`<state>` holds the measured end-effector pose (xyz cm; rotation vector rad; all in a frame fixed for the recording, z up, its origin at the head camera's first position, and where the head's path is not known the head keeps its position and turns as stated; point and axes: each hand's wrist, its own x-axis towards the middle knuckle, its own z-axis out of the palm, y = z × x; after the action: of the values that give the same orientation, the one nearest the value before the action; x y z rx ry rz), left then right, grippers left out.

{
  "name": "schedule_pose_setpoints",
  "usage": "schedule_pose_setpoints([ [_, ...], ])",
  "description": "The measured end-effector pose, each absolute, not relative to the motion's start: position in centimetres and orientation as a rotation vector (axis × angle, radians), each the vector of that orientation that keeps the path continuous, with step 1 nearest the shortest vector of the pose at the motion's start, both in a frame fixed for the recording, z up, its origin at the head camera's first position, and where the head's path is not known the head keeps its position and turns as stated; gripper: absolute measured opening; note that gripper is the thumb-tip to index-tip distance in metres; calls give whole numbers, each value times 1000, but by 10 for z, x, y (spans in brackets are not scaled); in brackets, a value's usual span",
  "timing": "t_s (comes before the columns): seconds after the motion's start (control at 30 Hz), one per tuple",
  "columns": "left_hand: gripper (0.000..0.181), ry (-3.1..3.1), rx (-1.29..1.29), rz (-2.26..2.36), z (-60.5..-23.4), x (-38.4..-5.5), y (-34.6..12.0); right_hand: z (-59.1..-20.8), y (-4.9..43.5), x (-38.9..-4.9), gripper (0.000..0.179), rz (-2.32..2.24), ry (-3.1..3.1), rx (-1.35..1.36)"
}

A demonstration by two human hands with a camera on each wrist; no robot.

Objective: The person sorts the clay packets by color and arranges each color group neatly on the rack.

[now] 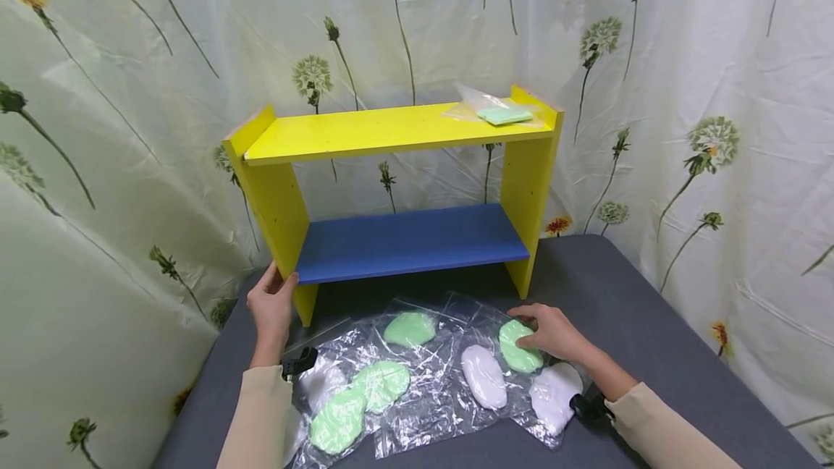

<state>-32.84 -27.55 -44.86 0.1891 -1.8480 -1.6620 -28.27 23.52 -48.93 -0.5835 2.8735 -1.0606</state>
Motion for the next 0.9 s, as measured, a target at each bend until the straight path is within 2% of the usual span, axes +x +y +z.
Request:
schedule_pose_setpoints([
  [0.27,49,-1834,168,-1668,-447,-327,-275,-487,237,-285,52,-1067,2901,-533],
  [0.9,48,-1852,185,-1670,-450,-327,-276,-470,240,-280,61,-1354,2674,-479],
])
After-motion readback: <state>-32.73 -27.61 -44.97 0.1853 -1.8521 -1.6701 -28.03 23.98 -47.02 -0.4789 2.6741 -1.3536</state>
